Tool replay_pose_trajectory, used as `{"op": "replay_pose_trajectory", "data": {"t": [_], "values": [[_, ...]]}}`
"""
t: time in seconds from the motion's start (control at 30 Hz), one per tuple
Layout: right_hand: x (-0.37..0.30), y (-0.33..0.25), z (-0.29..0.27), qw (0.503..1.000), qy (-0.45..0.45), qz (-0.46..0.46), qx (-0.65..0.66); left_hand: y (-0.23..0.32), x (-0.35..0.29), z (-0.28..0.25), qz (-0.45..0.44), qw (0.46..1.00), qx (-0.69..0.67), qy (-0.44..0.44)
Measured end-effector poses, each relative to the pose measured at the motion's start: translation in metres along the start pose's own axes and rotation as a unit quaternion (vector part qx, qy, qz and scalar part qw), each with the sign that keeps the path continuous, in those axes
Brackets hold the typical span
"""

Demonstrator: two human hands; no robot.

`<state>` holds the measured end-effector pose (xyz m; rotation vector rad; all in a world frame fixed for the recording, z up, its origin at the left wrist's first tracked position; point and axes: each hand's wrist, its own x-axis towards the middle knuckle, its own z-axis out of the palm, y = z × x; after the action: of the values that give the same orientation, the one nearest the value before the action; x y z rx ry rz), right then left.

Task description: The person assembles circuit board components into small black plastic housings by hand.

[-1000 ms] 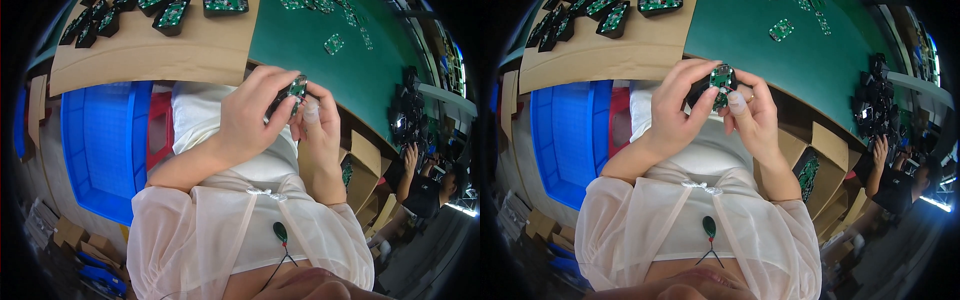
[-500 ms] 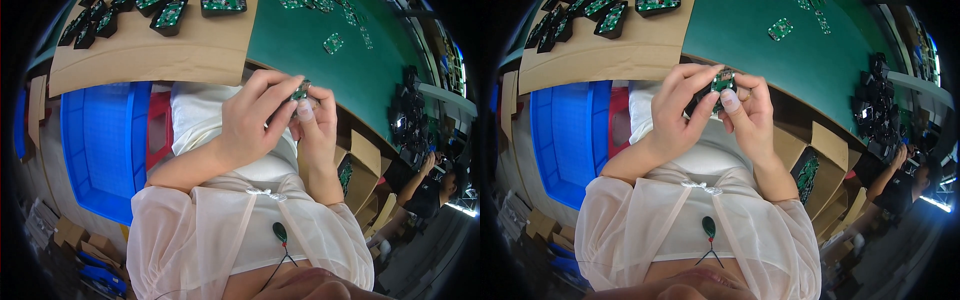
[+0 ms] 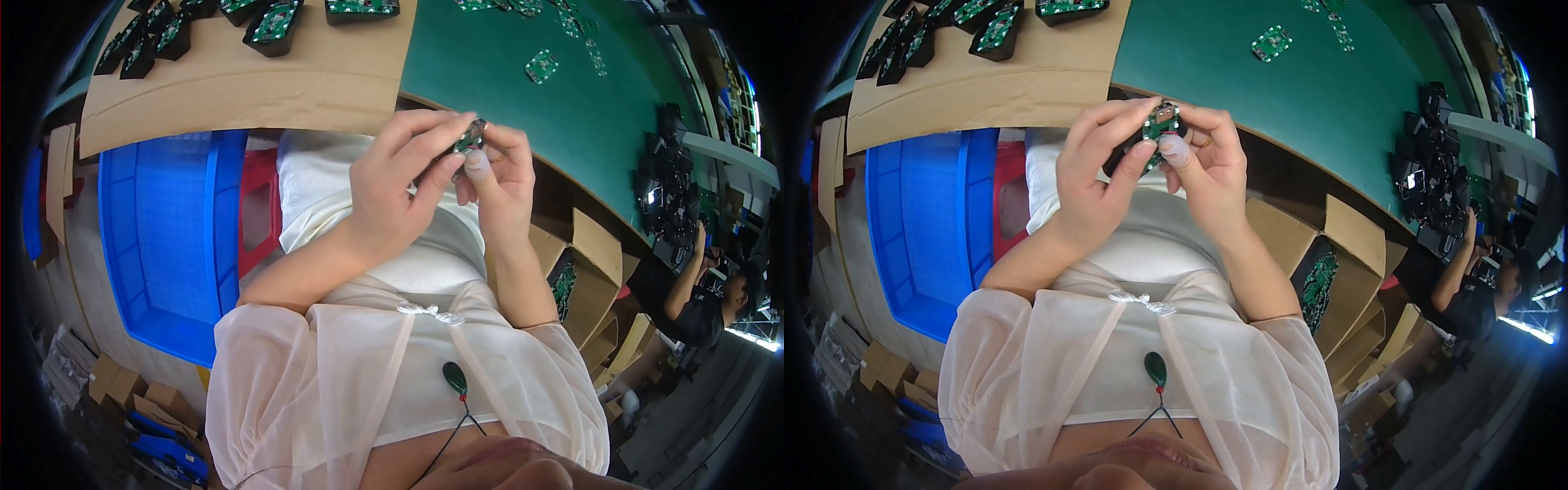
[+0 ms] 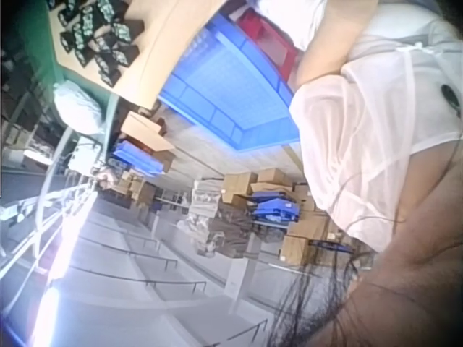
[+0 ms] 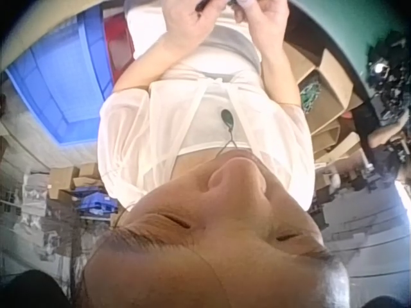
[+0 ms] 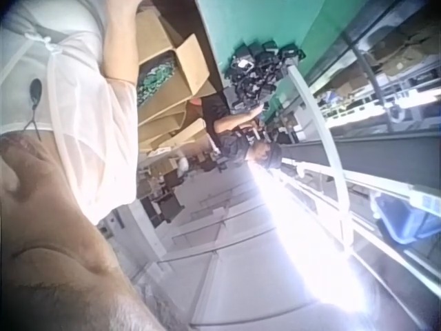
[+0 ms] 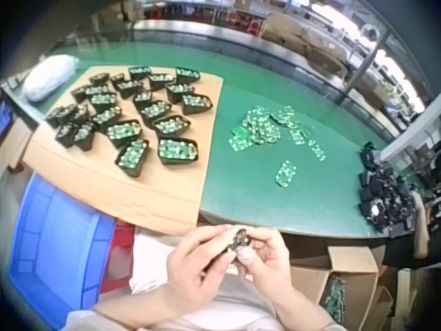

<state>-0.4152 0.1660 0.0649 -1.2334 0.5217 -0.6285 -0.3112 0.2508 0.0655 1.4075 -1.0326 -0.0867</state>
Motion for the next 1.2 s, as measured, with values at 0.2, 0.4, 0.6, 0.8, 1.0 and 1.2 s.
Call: {"op": "replay_pose_trajectory", "data": {"t": [0.2,0.4,0.6,0.8,1.0,1.2], "values": [[-0.008,0.002,-0.006,0.998,-0.048,0.009,0.037,0.003,0.000,-0.007,-0.059,0.998,-0.031,-0.008],[-0.011,0.000,-0.002,1.000,-0.012,0.006,0.019,0.003,-0.002,-0.005,-0.047,0.999,-0.011,-0.012],[-0.012,-0.005,0.006,0.999,0.033,-0.004,-0.018,0.008,-0.002,-0.002,-0.044,0.999,0.006,-0.007],[-0.013,-0.003,0.005,0.998,0.040,-0.016,-0.036,0.006,-0.006,0.001,-0.031,0.999,0.008,-0.007],[-0.009,0.000,0.004,0.999,0.040,-0.017,-0.008,0.004,-0.007,0.002,-0.007,1.000,0.020,-0.003],[-0.008,-0.008,0.001,0.999,0.027,0.009,0.041,0.000,-0.011,-0.002,-0.178,0.971,-0.147,-0.068]]}}
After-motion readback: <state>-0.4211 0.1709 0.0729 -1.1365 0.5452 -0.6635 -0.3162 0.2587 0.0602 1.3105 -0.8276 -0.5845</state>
